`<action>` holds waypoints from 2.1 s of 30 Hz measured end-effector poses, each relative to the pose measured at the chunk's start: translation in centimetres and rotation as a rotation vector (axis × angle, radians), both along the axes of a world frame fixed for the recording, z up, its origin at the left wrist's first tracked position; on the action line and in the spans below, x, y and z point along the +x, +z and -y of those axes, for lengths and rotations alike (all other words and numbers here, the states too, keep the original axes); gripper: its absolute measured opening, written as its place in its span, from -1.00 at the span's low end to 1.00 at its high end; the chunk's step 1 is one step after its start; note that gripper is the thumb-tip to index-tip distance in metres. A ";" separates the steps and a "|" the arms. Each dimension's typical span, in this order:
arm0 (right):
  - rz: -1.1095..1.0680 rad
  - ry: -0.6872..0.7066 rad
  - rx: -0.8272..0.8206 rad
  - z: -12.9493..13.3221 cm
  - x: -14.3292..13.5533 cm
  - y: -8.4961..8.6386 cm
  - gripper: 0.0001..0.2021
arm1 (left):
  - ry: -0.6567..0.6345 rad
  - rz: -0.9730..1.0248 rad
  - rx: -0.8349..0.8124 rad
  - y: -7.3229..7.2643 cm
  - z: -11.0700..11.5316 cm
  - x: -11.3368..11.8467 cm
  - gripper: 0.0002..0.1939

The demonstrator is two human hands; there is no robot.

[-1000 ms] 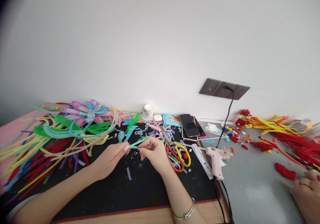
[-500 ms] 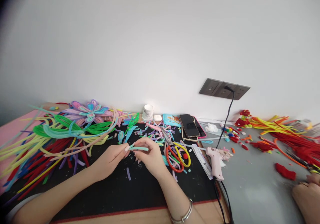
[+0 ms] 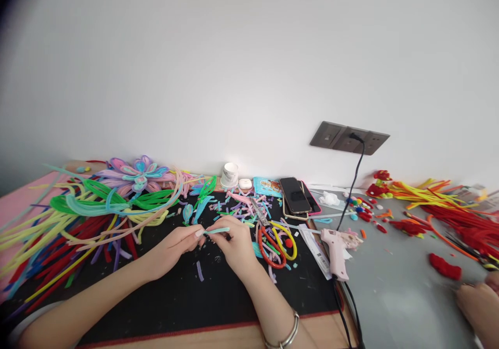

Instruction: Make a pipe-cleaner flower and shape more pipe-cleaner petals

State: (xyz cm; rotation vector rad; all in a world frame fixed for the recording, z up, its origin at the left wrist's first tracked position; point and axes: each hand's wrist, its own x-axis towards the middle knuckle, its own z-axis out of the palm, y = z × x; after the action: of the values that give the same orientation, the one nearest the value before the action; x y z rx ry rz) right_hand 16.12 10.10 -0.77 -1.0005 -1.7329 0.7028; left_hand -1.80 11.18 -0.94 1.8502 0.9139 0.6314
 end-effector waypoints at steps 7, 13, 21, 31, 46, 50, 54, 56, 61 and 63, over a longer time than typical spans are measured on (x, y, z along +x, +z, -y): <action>0.099 -0.019 0.007 0.0 0.2 0.1 -0.90 | 0.021 0.025 -0.047 -0.8 -0.3 0.0 -0.59; 0.162 -0.025 0.003 0.1 0.3 0.2 -0.83 | 0.035 -0.014 -0.012 -0.7 -0.3 0.2 -0.63; 0.224 -0.068 -0.043 0.3 0.1 0.1 -0.78 | 0.021 -0.095 0.091 -0.1 -0.2 0.3 -0.69; 0.124 -0.066 -0.183 0.5 -0.3 0.1 -0.78 | -0.005 -0.133 0.155 0.5 0.2 0.5 -0.68; -0.019 0.030 -0.336 -0.2 0.4 0.0 -0.92 | 0.066 -0.095 0.134 0.6 0.0 0.2 -0.65; 0.175 0.009 -0.193 -0.2 0.5 0.4 -0.95 | 0.072 -0.097 0.138 0.3 -0.2 0.2 -0.65; 0.243 -0.016 -0.129 -0.1 0.3 0.3 -0.88 | 0.040 -0.110 0.150 0.1 0.0 0.3 -0.68; 0.266 -0.025 -0.134 -0.1 0.3 0.3 -0.76 | 0.028 -0.115 0.158 0.0 0.1 0.3 -0.69; 0.302 0.001 -0.148 0.1 0.3 0.5 -0.71 | 0.082 -0.101 0.191 -0.2 -0.2 0.2 -0.68; 0.276 0.020 -0.152 0.2 0.4 0.7 -0.73 | 0.123 -0.100 0.197 -0.2 -0.4 0.1 -0.67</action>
State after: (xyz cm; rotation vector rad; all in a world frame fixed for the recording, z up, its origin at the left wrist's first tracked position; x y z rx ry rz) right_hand 16.47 9.91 -0.11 -1.2335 -1.9506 0.7454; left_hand -1.68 11.54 -1.18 2.0270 1.0700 0.7316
